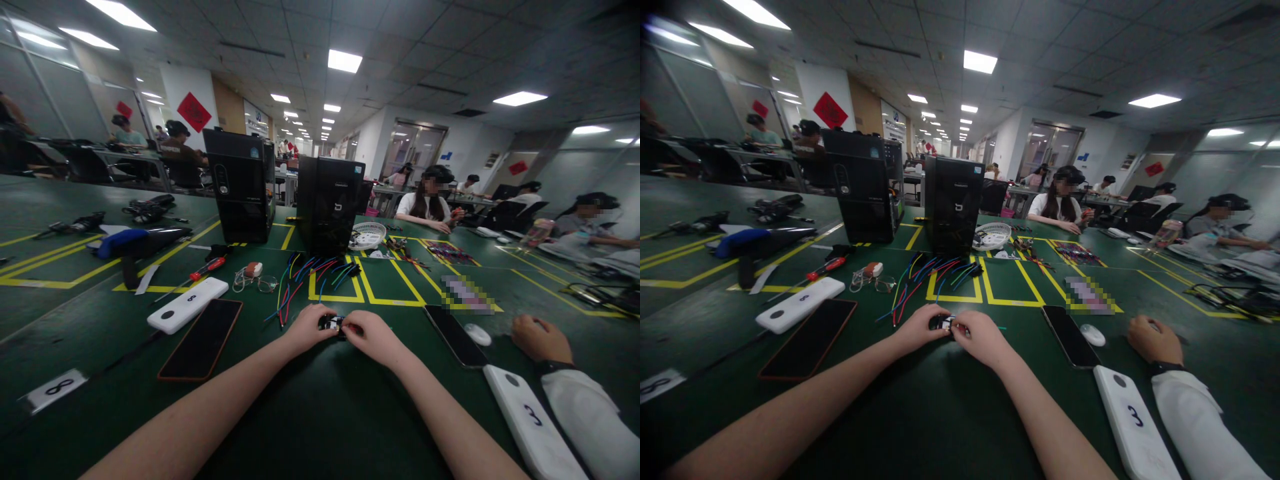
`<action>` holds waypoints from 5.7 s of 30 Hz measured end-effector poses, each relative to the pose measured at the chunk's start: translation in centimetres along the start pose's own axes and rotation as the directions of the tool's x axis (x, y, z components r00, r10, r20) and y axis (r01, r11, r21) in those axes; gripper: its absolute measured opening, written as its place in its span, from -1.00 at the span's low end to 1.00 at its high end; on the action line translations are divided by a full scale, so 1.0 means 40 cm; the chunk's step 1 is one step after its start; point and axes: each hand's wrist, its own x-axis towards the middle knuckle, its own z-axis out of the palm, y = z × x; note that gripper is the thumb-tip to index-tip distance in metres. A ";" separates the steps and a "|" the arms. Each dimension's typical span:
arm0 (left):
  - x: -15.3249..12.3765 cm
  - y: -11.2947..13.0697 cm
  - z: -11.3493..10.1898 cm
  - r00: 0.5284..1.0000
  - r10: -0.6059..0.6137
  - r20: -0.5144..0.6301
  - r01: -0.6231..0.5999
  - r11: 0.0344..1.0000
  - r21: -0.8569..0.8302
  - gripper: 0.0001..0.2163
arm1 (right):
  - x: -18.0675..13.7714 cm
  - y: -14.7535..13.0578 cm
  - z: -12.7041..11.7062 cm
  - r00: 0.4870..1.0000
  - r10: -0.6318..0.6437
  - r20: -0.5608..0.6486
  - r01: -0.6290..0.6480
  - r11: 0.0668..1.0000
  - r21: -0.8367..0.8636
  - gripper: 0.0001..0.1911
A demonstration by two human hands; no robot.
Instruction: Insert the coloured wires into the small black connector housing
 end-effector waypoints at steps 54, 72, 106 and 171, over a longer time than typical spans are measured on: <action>-0.008 0.012 -0.004 0.999 -0.031 0.030 0.034 0.994 -0.106 -0.46 | 0.010 -0.005 0.011 0.983 0.106 -0.148 -0.088 0.989 0.119 -0.86; -0.007 0.005 0.003 0.996 -0.072 -0.055 0.069 0.996 -0.058 -0.54 | -0.021 -0.035 0.025 0.916 0.283 0.283 -0.171 0.916 -0.364 -0.84; -0.015 0.023 -0.012 1.000 0.006 -0.010 -0.007 0.997 -0.083 -0.51 | -0.065 0.247 -0.128 0.422 0.905 -0.049 -0.869 0.389 -0.306 -0.58; -0.012 0.035 -0.023 0.998 0.046 0.041 -0.043 0.997 -0.061 -0.76 | -0.139 0.360 -0.214 0.594 0.788 -0.164 -0.804 0.576 -0.148 -0.59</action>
